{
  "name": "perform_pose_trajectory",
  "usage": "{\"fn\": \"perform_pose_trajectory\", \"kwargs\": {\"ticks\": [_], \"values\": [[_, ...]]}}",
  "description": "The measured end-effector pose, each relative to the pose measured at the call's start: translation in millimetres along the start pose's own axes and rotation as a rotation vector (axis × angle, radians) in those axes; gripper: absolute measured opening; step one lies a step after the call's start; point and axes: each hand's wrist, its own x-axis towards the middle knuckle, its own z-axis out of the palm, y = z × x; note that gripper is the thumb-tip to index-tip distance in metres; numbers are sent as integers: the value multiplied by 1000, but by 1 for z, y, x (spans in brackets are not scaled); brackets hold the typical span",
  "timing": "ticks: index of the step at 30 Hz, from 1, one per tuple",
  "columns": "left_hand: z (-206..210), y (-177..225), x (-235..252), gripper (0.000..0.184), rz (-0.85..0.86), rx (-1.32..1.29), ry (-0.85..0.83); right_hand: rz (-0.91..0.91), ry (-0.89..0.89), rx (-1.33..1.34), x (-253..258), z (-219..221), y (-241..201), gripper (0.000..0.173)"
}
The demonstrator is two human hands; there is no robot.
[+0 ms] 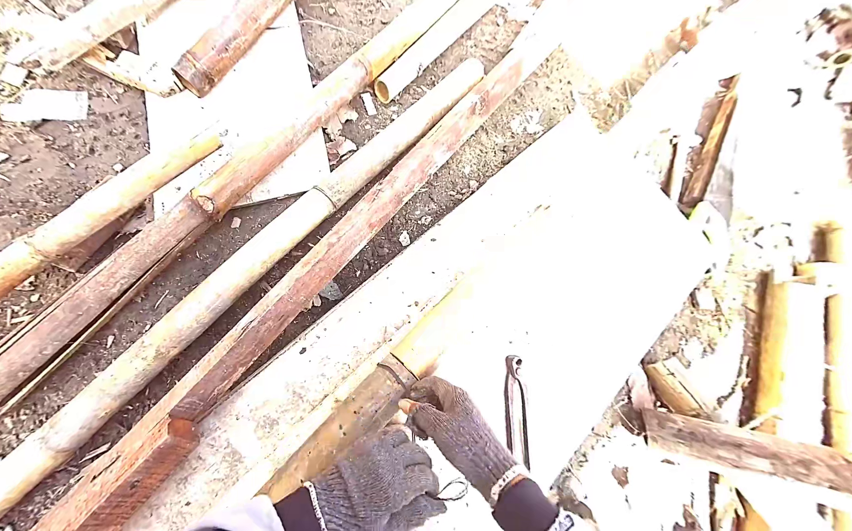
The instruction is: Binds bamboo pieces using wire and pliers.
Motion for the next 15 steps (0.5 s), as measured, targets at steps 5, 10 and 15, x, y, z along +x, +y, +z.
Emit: {"fn": "perform_pose_trajectory", "kwargs": {"ticks": [5, 10, 15], "values": [[0, -5, -10, 24, -50, 26, -163, 36, 219, 412, -8, 29, 33, 20], [-9, 7, -4, 82, -592, 255, 105, 73, 105, 564, -7, 25, 30, 22], [-13, -9, 29, 124, -924, 382, -108, 152, -55, 458, -5, 7, 24, 24]]}}
